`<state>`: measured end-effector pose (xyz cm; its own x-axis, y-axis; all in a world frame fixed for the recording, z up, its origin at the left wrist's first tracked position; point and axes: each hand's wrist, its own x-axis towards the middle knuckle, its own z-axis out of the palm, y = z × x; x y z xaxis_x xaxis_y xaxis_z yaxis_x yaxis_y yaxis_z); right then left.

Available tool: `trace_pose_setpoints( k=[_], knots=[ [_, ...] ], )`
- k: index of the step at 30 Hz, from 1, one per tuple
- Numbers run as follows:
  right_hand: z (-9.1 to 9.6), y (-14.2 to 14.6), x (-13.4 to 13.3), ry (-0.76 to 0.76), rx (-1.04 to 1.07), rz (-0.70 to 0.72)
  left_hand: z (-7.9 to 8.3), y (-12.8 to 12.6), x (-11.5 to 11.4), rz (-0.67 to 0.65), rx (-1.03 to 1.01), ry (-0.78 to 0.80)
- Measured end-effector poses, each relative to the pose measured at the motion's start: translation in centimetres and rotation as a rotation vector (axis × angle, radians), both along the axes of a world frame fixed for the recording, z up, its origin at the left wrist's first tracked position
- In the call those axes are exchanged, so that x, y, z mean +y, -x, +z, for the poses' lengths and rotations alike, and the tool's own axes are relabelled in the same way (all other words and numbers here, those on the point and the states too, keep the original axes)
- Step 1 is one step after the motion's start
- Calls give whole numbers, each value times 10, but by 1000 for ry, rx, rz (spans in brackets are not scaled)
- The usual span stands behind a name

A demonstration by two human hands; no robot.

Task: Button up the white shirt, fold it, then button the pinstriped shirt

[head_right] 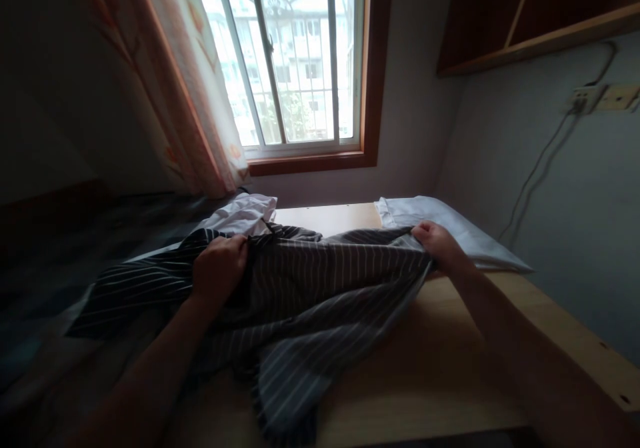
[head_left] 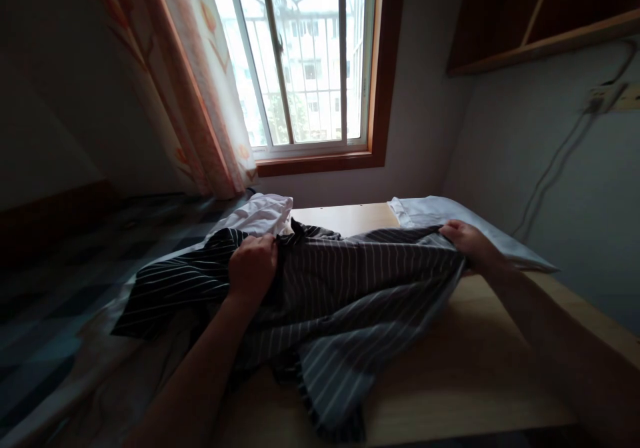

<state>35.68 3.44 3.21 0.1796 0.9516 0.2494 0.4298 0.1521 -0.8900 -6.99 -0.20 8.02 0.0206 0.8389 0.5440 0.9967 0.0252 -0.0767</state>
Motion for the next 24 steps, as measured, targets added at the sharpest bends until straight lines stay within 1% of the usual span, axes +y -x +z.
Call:
trace_pose_setpoints(
  k=[2, 3, 4, 5, 6, 7, 9, 11, 12, 13, 14, 15, 17, 19, 20, 22, 24],
  knots=[
    [9, -18, 0, -46, 61, -81, 2, -2, -1, -17, -6, 20],
    [14, -25, -3, -63, 109, -81, 2, -4, -1, -38, -11, 50],
    [21, -29, -7, -73, 142, -49, 2, -6, -2, -70, -13, 98],
    [27, -33, -14, -59, 164, 17, 2, -9, -4, -113, -9, 166],
    [33, -36, -21, -25, 174, 102, 1, -11, -5, -159, 1, 246],
    [39, -38, -30, 44, 155, 214, 1, -13, -6, -198, 16, 328],
    [49, -43, -46, 241, 61, 510, 0, -16, -10, -220, 41, 482],
    [55, -45, -57, 443, -16, 876, 0, -19, -13, -144, 40, 587],
    [56, -45, -59, 497, -16, 1001, 1, -20, -15, -83, 35, 611],
    [55, -44, -58, 519, 3, 1058, 2, -22, -16, -27, 35, 615],
    [53, -40, -55, 502, 30, 1037, 4, -23, -17, 21, 40, 597],
    [48, -35, -49, 462, 51, 952, 5, -25, -17, 67, 45, 562],
    [35, -20, -33, 369, 17, 700, 8, -26, -15, 137, 42, 477],
    [17, 1, -18, 282, -101, 489, 6, -25, -10, 156, 15, 371],
    [7, 12, -12, 220, -211, 396, 4, -23, -6, 135, 4, 312],
    [-9, 33, -5, 73, -493, 266, -6, -19, 2, 35, 8, 212],
    [-20, 50, -6, -49, -746, 166, -19, -14, 10, -68, 19, 192]
  ],
)
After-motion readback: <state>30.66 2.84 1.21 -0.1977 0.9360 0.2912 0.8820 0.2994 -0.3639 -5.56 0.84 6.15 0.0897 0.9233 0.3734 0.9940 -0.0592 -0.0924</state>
